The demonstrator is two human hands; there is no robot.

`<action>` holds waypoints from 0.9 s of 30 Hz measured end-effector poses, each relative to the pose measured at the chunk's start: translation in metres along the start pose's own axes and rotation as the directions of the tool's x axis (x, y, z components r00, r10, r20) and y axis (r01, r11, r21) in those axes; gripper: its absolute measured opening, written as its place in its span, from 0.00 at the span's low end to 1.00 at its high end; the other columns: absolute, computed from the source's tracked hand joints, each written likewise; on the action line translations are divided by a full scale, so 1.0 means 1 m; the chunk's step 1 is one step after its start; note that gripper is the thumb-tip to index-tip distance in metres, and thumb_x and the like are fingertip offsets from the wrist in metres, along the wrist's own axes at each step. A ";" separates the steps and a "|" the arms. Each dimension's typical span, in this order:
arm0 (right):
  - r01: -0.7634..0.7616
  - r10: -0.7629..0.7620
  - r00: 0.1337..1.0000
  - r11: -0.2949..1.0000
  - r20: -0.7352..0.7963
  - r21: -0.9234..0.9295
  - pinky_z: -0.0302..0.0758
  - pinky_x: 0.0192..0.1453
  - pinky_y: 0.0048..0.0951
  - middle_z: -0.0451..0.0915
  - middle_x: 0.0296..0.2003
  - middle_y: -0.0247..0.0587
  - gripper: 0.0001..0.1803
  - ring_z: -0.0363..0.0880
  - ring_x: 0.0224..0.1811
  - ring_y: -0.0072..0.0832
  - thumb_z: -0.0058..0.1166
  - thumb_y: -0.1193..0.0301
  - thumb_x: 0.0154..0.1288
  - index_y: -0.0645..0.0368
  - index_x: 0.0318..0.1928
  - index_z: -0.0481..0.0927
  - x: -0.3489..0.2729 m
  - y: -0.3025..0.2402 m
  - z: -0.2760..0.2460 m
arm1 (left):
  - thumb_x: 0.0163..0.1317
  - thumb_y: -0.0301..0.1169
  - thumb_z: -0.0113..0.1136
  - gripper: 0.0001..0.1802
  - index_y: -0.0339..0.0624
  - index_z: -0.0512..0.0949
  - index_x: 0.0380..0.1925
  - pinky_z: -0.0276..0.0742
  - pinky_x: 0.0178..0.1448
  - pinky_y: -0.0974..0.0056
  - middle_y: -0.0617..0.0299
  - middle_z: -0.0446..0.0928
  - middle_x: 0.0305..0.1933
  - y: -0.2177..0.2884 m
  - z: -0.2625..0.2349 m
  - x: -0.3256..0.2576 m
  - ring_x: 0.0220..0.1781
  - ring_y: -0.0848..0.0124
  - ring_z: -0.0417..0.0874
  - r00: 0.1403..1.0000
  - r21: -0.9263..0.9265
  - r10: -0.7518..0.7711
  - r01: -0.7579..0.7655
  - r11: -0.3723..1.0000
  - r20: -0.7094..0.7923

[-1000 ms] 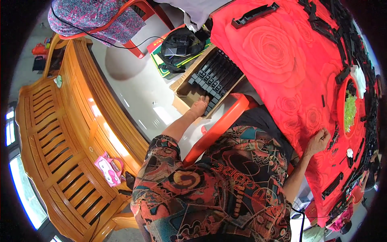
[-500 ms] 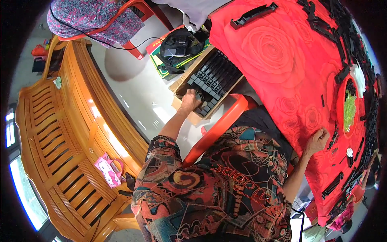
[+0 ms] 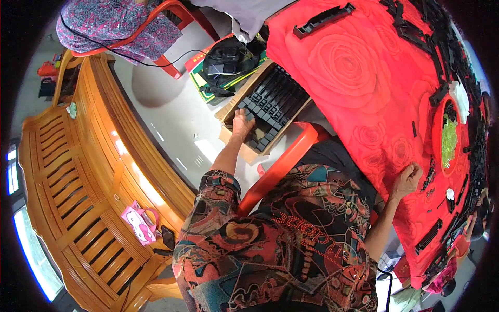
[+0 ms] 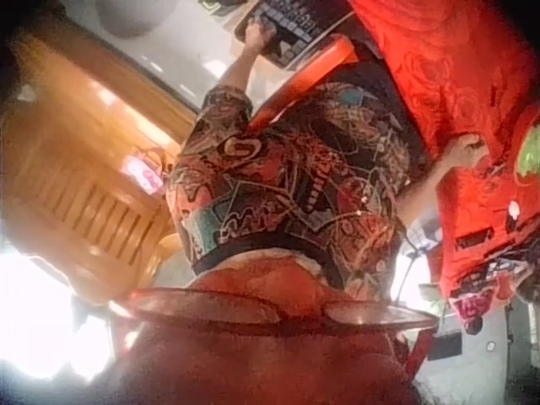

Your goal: The person assembles black plastic housings by hand, fitting small translucent green parts into them.

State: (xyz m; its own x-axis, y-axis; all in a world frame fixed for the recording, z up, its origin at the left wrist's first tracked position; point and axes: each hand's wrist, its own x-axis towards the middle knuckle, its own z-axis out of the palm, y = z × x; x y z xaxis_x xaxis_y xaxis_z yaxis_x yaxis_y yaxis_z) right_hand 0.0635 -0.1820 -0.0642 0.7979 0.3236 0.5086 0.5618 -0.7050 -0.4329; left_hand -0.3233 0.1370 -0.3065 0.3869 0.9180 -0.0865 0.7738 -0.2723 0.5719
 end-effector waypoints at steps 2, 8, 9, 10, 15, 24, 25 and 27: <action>0.037 -0.037 0.999 0.999 0.001 0.012 0.73 0.38 0.32 0.78 0.33 0.48 0.10 0.77 0.34 0.37 0.45 0.69 0.61 0.63 0.38 0.72 0.000 0.000 0.001 | 0.41 0.34 0.63 0.30 0.32 0.66 0.45 0.72 0.43 0.53 0.43 0.68 0.39 0.001 -0.002 -0.001 0.41 0.47 0.72 0.998 -0.055 0.034 -0.037 0.998 -0.051; 0.053 -0.053 0.999 0.998 0.006 -0.042 0.73 0.38 0.31 0.78 0.32 0.48 0.10 0.78 0.34 0.38 0.45 0.70 0.61 0.63 0.38 0.72 0.001 -0.007 0.000 | 0.46 0.28 0.60 0.29 0.36 0.61 0.49 0.70 0.45 0.50 0.42 0.66 0.43 0.011 -0.002 -0.009 0.43 0.44 0.71 0.998 -0.080 -0.055 0.054 0.995 -0.013; 0.049 -0.049 0.999 0.998 0.003 -0.048 0.73 0.38 0.32 0.78 0.32 0.48 0.10 0.78 0.34 0.38 0.45 0.70 0.61 0.63 0.38 0.72 0.001 -0.005 0.000 | 0.46 0.28 0.60 0.29 0.36 0.61 0.49 0.70 0.45 0.50 0.42 0.66 0.43 0.014 -0.001 -0.008 0.43 0.44 0.71 0.999 -0.082 -0.053 0.052 0.995 -0.011; 0.047 -0.047 0.999 0.998 0.004 -0.050 0.73 0.37 0.32 0.78 0.32 0.48 0.10 0.78 0.34 0.38 0.45 0.70 0.61 0.63 0.38 0.72 0.001 -0.005 0.001 | 0.47 0.27 0.60 0.29 0.36 0.59 0.49 0.70 0.45 0.50 0.41 0.66 0.43 0.015 0.000 -0.008 0.43 0.44 0.71 0.992 -0.103 -0.127 0.123 0.987 -0.026; 0.082 -0.082 0.997 0.994 -0.004 -0.068 0.73 0.36 0.32 0.78 0.32 0.47 0.09 0.78 0.33 0.37 0.45 0.69 0.61 0.63 0.38 0.73 0.000 -0.005 0.001 | 0.46 0.27 0.61 0.31 0.32 0.56 0.47 0.70 0.45 0.50 0.39 0.66 0.44 0.025 0.010 -0.006 0.43 0.42 0.72 0.963 -0.131 -0.168 0.142 0.981 -0.212; 0.060 -0.060 0.998 0.997 0.004 -0.053 0.73 0.36 0.31 0.78 0.31 0.47 0.09 0.78 0.33 0.37 0.45 0.70 0.61 0.63 0.37 0.73 0.001 -0.012 0.001 | 0.42 0.30 0.67 0.25 0.30 0.65 0.36 0.71 0.39 0.57 0.48 0.75 0.31 -0.043 0.056 0.008 0.34 0.55 0.75 0.818 -0.626 -0.521 0.542 0.560 0.242; 0.057 -0.057 0.998 0.997 -0.001 -0.055 0.73 0.36 0.31 0.78 0.31 0.47 0.09 0.78 0.33 0.37 0.45 0.70 0.61 0.63 0.37 0.73 0.000 -0.005 0.000 | 0.41 0.28 0.66 0.22 0.30 0.67 0.33 0.72 0.36 0.59 0.50 0.74 0.31 -0.023 0.045 0.012 0.33 0.60 0.76 0.771 -0.687 -0.533 0.597 0.415 0.348; 0.065 -0.065 0.998 0.995 -0.003 -0.077 0.73 0.36 0.31 0.78 0.31 0.47 0.09 0.78 0.33 0.36 0.45 0.70 0.61 0.62 0.37 0.73 0.000 0.000 0.001 | 0.40 0.25 0.65 0.18 0.30 0.68 0.30 0.74 0.34 0.61 0.53 0.74 0.31 -0.009 0.036 0.015 0.31 0.64 0.77 0.718 -0.723 -0.536 0.640 0.258 0.444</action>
State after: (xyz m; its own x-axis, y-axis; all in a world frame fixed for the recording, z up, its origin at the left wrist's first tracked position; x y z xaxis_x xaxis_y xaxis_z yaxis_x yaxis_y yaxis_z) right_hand 0.0642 -0.1814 -0.0649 0.7589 0.3671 0.5379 0.5939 -0.7289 -0.3405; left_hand -0.3065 0.1434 -0.3421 0.0861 0.6770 -0.7309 0.0849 0.7260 0.6824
